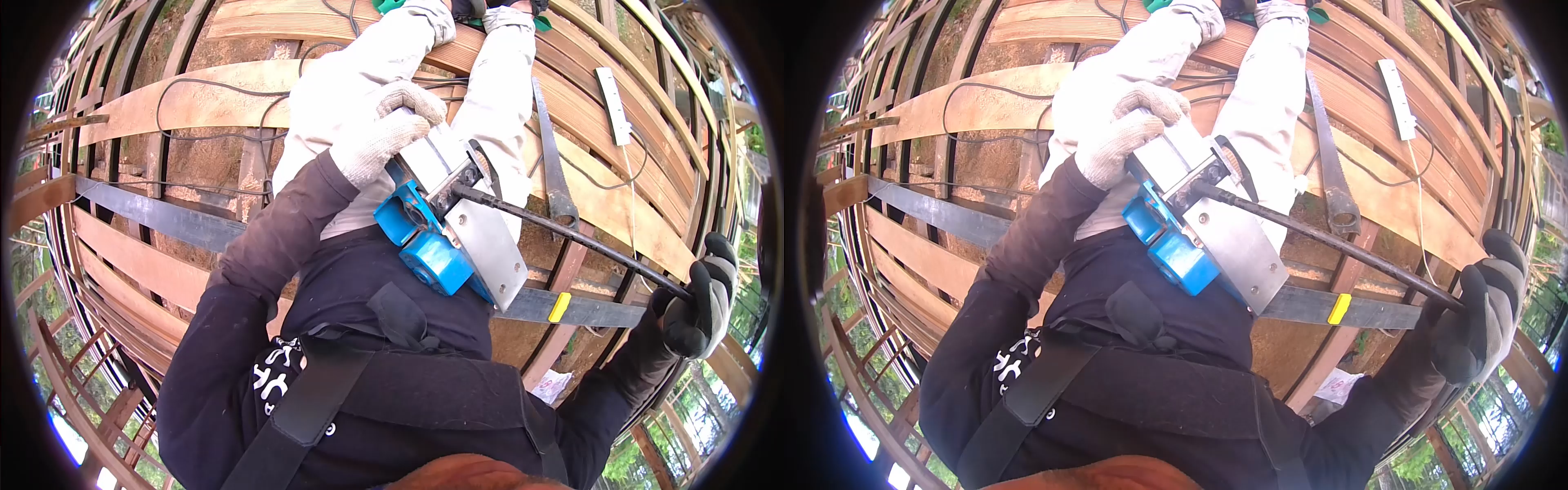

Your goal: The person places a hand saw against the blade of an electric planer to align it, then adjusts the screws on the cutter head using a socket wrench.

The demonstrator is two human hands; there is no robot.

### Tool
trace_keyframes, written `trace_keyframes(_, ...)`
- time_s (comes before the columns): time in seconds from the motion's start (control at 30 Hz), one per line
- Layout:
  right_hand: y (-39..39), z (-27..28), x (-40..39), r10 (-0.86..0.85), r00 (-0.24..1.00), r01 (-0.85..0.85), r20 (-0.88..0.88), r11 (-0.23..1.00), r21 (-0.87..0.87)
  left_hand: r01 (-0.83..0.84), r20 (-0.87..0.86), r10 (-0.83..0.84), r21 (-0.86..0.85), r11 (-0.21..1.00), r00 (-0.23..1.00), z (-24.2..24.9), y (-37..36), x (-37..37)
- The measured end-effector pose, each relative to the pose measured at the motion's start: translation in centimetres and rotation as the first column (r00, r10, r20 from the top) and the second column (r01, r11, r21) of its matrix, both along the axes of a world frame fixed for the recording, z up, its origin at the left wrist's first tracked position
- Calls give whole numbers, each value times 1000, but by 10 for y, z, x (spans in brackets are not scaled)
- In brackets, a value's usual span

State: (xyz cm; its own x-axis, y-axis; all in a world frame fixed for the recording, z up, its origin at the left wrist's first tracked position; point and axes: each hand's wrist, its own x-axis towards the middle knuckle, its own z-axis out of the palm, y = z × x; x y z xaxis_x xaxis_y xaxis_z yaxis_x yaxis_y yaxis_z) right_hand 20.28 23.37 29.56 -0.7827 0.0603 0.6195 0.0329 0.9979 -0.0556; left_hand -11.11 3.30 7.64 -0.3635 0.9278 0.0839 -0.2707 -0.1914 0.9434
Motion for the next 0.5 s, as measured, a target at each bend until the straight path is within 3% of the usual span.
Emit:
trace_keyframes(0.03, -2, 4, 2, -23, 999, 23, 41, 1000, 6, 2, -2, -2, -5, 1000, 1000, 1, -2, 1)
trace_keyframes(0.17, -8, 6, 20, -323, 925, 378, 199, 835, -400, -32, -21, 30, -94, 995, 999, 13, -5, 9)
trace_keyframes(0.3, 2, -27, 52, -231, 972, 195, -42, 894, -403, -68, -70, 62, -83, 994, 996, 29, -11, 16)
trace_keyframes(0.37, 2, -37, 63, -254, 961, 185, -109, 884, -428, -49, -59, 41, -149, 988, 997, 43, -18, 18)
trace_keyframes(0.43, 0, -38, 67, -261, 953, 174, -155, 888, -425, -95, -185, 76, -97, 991, 980, 47, -17, 20)
trace_keyframes(0.5, -6, -39, 68, -314, 933, 228, -175, 893, -387, -66, -131, 57, -62, 996, 990, 43, -17, 23)
